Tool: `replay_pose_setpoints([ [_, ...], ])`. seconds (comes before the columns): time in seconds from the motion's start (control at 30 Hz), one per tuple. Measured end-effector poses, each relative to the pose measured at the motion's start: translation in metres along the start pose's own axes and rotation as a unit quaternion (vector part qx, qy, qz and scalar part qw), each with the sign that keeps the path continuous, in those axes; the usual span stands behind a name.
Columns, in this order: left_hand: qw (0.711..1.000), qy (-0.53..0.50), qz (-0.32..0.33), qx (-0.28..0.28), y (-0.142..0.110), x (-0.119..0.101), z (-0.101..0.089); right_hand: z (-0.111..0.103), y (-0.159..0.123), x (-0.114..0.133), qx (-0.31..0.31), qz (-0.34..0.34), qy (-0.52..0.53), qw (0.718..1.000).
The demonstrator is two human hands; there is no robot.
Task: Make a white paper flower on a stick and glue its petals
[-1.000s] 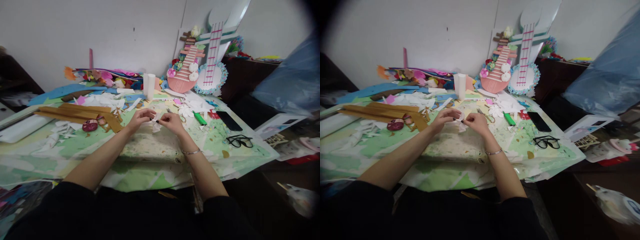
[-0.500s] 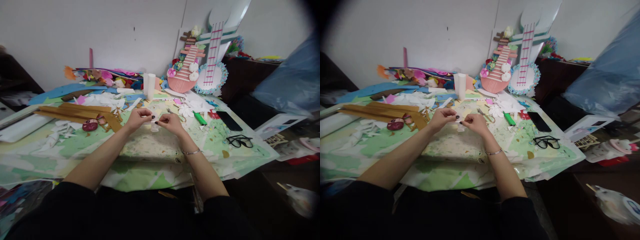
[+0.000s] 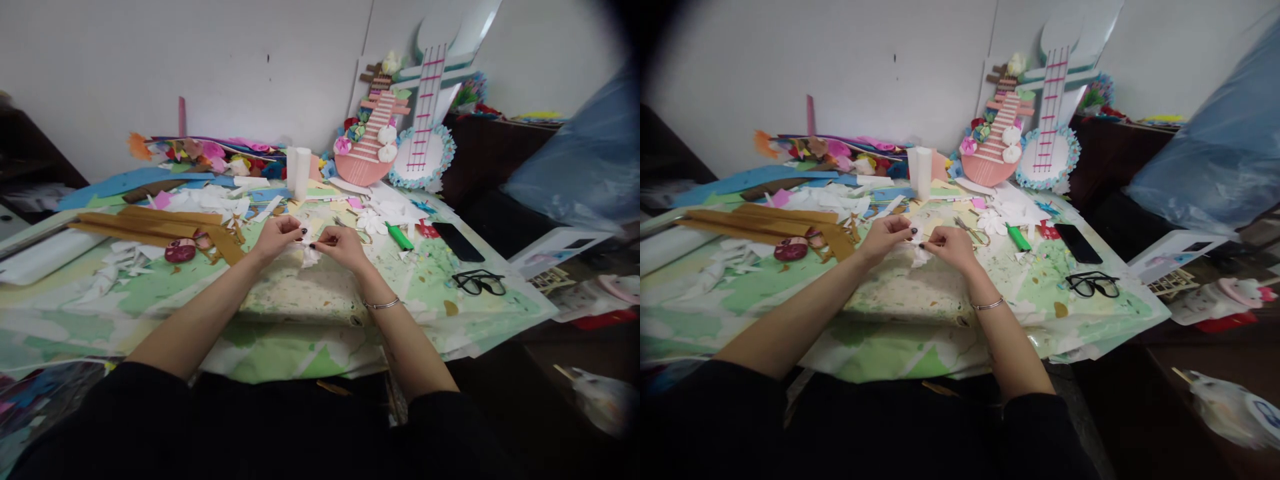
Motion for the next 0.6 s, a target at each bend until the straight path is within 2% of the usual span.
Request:
replay_pose_setpoints([
  [0.47,1.000,-0.009,0.000,0.007,0.0000,0.0028,0.0013,0.0011,-0.0002,-0.0004,0.003,0.001,0.003,1.000],
  [0.6,0.999,-0.024,-0.006,0.033,-0.0027,-0.0006,0.0065,0.0003,-0.0002,-0.0001,-0.004,0.005,0.000,1.000],
])
Point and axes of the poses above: each hand's wrist, its own y-axis towards the middle knuckle, its own z-axis out of the palm, x = y × z, the point moved 6 cm from there along y, towards the middle knuckle, and after that the axes turned 6 degrees about -y, right-handed, at the moved point
